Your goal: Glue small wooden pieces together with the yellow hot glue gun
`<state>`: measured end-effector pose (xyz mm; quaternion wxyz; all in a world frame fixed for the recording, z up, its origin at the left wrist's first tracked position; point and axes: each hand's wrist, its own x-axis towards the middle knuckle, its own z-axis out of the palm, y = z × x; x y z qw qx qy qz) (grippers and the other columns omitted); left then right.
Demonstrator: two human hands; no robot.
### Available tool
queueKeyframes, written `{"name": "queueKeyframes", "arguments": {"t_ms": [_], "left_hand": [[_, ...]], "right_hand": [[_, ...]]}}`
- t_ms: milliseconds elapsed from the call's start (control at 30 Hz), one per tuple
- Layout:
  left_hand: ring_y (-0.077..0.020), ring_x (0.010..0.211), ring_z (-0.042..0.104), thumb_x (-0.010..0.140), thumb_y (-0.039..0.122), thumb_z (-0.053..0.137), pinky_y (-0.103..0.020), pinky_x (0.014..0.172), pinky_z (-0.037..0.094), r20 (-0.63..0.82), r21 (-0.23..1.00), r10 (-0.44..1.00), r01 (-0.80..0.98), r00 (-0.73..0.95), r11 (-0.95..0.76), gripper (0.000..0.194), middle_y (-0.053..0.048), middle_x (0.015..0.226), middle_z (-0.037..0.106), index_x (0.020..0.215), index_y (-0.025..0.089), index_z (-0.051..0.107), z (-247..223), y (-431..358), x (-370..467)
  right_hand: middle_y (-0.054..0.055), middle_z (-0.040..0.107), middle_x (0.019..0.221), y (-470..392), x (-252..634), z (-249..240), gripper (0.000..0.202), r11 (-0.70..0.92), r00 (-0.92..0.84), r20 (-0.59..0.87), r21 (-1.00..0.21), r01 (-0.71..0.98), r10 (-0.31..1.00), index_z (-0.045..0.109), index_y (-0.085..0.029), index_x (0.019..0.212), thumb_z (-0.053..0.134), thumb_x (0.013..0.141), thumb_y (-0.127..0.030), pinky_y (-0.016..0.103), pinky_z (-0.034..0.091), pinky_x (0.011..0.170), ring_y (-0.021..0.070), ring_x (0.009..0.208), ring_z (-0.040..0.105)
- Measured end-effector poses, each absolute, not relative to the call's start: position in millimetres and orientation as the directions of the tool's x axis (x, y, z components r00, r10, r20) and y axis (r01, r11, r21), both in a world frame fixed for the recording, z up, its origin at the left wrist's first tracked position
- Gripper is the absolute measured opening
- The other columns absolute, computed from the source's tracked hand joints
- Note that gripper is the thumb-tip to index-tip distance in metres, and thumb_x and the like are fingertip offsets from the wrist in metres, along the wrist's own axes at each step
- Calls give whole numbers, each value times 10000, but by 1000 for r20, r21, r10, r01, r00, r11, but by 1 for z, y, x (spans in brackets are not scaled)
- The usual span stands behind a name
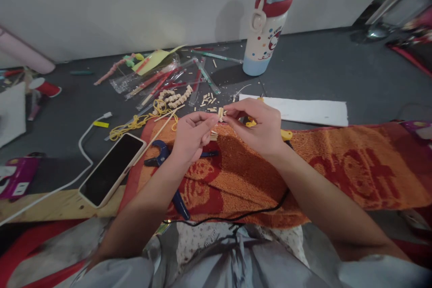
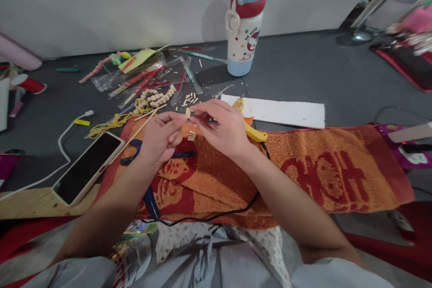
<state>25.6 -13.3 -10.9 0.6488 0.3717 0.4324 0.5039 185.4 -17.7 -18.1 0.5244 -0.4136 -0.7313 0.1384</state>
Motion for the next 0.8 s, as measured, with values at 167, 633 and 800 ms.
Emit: {"name": "queueKeyframes", "arguments": {"t_ms": [167, 633, 800], "left_hand": [[-3, 280, 283, 479, 347, 900, -156, 305, 194, -162, 927, 983, -328, 83, 180, 331, 92, 337, 425, 607, 155, 663, -11, -13, 26], [-34, 356, 413, 744, 307, 740, -173, 361, 266, 360, 928, 933, 101, 12, -359, 121, 59, 452, 537, 756, 187, 732, -15, -22, 23], [-35, 389, 440, 779, 260, 708, -171, 392, 303, 477, 858, 878, 198, 36, -475, 73, 40, 512, 611, 787, 196, 741, -16, -22, 22]], "right_hand": [[12, 722, 801, -20, 184, -18, 124, 537, -56, 557, -762, 362, 829, 723, -213, 926, 673, 813, -220, 279, 532, 668, 129, 718, 644], [3, 701, 752, -24, 182, -11, 54, 448, -18, 453, -874, 188, 892, 688, -199, 754, 695, 786, -241, 270, 527, 645, 120, 694, 626], [2, 695, 738, -24, 184, -10, 69, 506, -55, 507, -833, 224, 860, 683, -203, 747, 671, 813, -219, 268, 505, 641, 122, 699, 619]]}}
